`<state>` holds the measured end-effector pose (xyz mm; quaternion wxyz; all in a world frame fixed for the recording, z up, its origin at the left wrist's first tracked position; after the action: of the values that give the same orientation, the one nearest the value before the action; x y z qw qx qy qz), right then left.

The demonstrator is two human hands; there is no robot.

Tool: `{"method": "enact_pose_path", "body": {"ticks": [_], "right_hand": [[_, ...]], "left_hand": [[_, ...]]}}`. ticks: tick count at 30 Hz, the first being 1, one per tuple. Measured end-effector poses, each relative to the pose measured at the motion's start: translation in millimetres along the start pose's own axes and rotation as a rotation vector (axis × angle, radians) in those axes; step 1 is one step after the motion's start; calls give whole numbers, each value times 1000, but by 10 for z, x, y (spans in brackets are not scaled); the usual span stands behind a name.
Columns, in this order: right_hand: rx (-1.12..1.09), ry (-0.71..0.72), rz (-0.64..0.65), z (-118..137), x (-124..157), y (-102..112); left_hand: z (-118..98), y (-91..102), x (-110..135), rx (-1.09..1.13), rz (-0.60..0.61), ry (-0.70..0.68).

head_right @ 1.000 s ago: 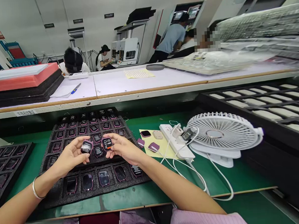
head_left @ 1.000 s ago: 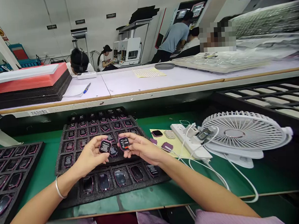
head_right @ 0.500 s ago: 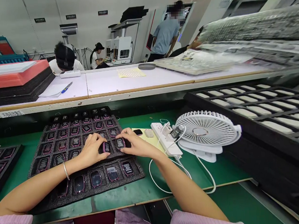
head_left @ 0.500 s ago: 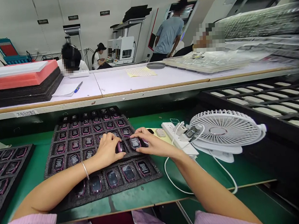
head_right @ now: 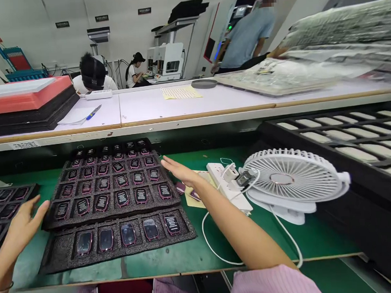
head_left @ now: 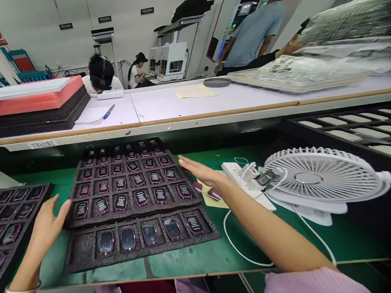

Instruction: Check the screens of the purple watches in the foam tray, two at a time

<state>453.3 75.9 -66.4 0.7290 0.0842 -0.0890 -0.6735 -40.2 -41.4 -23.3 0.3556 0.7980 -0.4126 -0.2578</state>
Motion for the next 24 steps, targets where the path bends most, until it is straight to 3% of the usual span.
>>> {"method": "enact_pose_path", "body": {"ticks": [2,5,8,13,16,19,21,24], "right_hand": [[-14,9,-26,52,-188,-99],[-36,15,-86,145,-350,-192],[-80,-14,-102,238,-372,-258],[-179,-140,41,373,-213,-471],[-234,-180,116,431,-89,-620],[-345,-218,167,489,47,-846],[-380,-186,248,594,155,-1093],[-392,-126,430,830,353,-1630]], "left_hand": [[351,-41,78,198,185,218],[421,-217,351,440,411,318],[319,-312,456,694,358,439],[239,-260,261,1270,207,516],[320,-1,211,1369,99,495],[484,422,331,1462,-39,513],[629,765,459,1494,-175,518],[914,1303,616,1455,-434,483]]}}
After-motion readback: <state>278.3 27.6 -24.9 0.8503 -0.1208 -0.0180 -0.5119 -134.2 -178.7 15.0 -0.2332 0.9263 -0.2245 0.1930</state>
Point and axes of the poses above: each hand's wrist, its own x-axis away from the middle knuckle, its own y-axis out of the back of the hand, z = x × y, the point moved 5 cm from there along -x, towards the middle knuckle, and after that the axes turned 14 degrees about y, right-handed, at the moved point
